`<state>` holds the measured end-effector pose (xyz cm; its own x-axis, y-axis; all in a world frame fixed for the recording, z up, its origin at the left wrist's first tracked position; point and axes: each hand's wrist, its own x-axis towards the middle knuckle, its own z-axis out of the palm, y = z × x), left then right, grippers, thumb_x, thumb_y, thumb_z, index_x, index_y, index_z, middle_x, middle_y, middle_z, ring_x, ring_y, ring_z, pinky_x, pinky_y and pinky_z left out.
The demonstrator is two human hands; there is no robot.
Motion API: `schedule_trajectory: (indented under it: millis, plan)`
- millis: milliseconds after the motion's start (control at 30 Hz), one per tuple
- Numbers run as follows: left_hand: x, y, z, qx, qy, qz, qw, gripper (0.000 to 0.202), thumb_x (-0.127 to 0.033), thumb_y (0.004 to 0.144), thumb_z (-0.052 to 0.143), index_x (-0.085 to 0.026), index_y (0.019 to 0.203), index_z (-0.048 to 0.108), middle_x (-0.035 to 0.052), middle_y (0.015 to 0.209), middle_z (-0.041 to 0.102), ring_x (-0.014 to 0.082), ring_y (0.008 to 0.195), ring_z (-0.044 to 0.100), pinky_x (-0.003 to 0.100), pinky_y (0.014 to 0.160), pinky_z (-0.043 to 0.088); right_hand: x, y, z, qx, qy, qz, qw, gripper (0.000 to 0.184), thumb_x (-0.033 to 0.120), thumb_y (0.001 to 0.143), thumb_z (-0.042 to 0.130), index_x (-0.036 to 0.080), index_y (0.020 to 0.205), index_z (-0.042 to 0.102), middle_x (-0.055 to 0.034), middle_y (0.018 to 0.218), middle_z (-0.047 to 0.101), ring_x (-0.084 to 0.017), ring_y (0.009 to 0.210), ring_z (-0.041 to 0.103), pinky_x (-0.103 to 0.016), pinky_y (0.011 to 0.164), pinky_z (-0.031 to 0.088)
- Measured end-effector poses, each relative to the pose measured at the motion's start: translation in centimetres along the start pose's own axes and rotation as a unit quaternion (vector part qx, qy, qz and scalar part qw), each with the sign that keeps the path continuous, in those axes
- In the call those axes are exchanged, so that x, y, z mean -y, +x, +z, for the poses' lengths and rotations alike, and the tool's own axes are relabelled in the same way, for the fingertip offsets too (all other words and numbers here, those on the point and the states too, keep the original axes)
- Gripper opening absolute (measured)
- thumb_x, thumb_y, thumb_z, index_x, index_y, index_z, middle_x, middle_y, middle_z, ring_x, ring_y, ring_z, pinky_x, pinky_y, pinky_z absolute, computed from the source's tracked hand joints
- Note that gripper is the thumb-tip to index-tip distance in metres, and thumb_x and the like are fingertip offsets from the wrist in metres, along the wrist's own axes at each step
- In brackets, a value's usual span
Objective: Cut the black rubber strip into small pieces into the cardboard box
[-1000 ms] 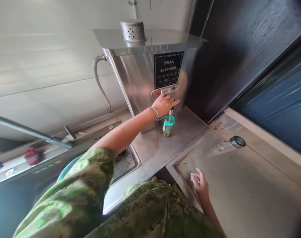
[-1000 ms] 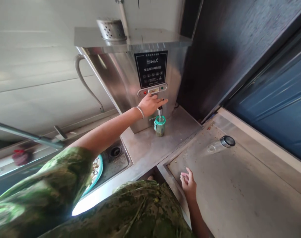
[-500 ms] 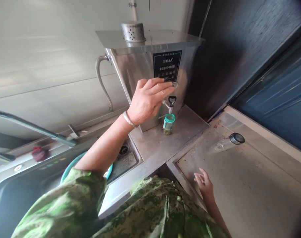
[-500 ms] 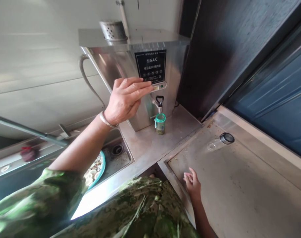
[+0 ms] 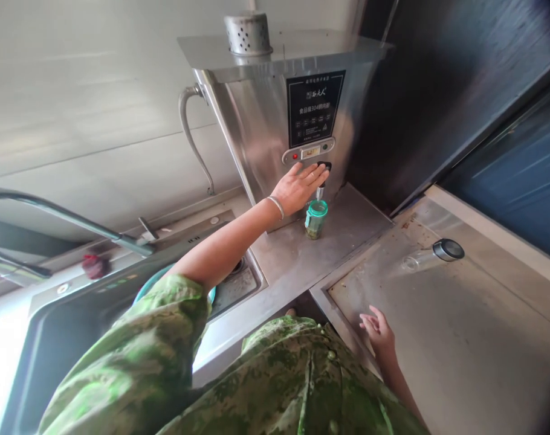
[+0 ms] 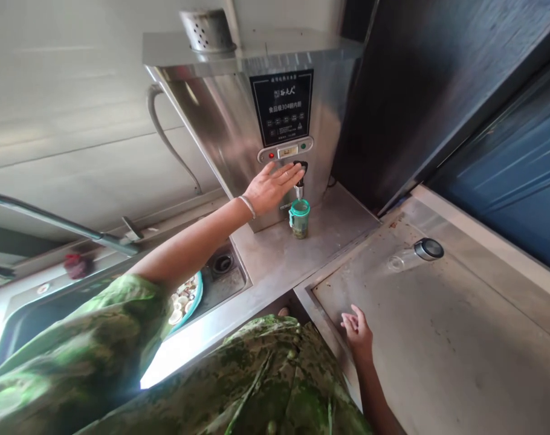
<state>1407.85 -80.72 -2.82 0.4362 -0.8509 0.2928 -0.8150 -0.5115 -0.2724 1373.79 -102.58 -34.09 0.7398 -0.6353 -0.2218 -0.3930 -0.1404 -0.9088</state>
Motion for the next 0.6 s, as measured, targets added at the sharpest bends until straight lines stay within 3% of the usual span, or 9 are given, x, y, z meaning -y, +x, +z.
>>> schedule_trajectory:
  millis: [333,600]
  plan:
    - [1.2,3.4,0.7,0.0,-0.013,-0.008,1.0,0.069,-0.02,0.087,0.049,-0.02,0.153,0.029,0.0108,0.147,0.049,0.0266,0.133,0.045,0.048,0.115,0.021,0.7,0.2,-0.6,-0.018,0.013,0.006,1.0,0.073,0.06,0.069,0.065,0.014,0.125,0.055,-0.0114,0.094,0.073,-0.024,0.073,0.073,-0.039,0.078,0.056]
    - [1.8,4.6,2.5,0.024,-0.021,-0.003,0.999,0.063,-0.024,0.088,0.05,-0.018,0.149,0.037,0.0122,0.13,0.062,0.0253,0.121,0.054,0.045,0.111,0.022,0.4,-0.8,-0.3,-0.024,-0.016,0.059,0.998,0.071,0.061,0.07,0.061,0.016,0.125,0.058,-0.0088,0.094,0.074,-0.024,0.074,0.073,-0.038,0.081,0.056]
